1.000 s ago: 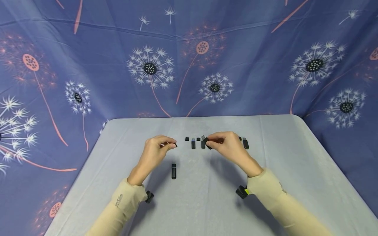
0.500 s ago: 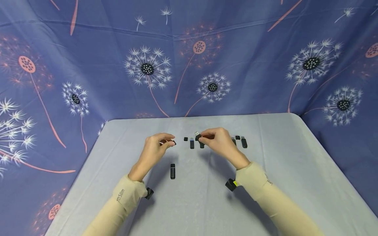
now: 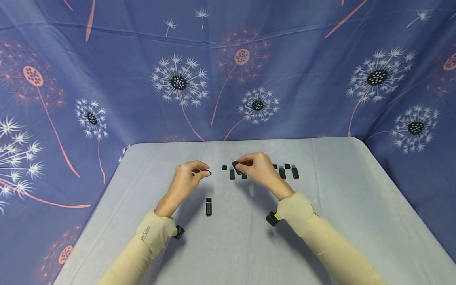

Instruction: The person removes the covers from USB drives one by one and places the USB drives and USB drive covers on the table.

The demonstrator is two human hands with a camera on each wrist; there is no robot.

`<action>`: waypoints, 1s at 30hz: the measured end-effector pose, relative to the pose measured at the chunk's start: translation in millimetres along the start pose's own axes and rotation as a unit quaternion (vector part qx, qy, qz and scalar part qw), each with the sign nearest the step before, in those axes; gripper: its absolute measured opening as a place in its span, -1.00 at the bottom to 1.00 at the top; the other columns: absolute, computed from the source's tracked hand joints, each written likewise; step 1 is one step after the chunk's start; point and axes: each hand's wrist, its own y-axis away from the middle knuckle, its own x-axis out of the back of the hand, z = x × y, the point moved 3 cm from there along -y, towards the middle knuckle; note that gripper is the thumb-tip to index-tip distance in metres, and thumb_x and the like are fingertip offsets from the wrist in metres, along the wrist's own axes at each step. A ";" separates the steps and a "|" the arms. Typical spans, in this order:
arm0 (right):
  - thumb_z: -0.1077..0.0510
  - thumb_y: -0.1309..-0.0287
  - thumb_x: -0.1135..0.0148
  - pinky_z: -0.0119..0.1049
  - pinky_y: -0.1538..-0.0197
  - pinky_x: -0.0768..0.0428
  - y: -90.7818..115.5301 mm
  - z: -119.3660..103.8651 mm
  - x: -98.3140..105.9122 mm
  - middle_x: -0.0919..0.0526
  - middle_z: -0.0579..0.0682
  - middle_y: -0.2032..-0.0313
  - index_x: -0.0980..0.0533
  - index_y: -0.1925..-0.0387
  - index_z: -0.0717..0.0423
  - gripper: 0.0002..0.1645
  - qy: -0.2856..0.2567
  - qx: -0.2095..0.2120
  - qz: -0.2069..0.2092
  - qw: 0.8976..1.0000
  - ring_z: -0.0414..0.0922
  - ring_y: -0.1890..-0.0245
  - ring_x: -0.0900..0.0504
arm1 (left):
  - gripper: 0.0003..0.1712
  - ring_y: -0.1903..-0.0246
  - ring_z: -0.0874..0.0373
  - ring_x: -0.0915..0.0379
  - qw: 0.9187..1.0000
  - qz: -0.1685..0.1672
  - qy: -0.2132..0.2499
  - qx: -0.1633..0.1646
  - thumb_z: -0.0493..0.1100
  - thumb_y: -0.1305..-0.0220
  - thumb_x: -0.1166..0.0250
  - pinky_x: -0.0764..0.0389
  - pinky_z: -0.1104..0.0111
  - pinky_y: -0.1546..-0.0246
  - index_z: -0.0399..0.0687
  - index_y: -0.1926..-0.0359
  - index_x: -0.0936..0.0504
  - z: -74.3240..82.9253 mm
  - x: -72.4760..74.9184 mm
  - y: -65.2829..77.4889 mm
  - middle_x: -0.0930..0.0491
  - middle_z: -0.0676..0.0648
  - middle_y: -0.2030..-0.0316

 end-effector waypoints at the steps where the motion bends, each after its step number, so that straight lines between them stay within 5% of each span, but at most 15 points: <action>1: 0.08 -0.30 -0.41 -0.16 0.09 -0.71 -0.8 0.3 -0.7 -0.82 0.03 0.12 -0.76 0.02 0.09 -0.73 0.000 -0.001 -0.002 1.000 -0.05 0.13 -0.76 | -0.88 0.23 0.05 -0.72 1.000 -0.001 0.000 0.002 -0.19 -0.29 -0.46 -0.72 0.17 0.27 -0.06 0.15 -0.81 -0.7 -0.3 -0.4 -0.80 -0.04 0.24; 30: 0.09 -0.30 -0.42 -0.25 0.21 -0.70 -29.9 -13.0 -20.7 -0.81 0.03 0.17 -0.75 0.04 0.14 -0.72 0.043 -0.014 -0.052 0.998 -0.12 0.24 -0.74 | -0.94 0.30 0.09 -0.67 1.000 -0.020 -0.016 0.015 -0.20 -0.30 -0.45 -0.59 0.29 0.35 -0.04 0.22 -0.80 -16.8 1.1 -13.0 -0.80 -0.02 0.27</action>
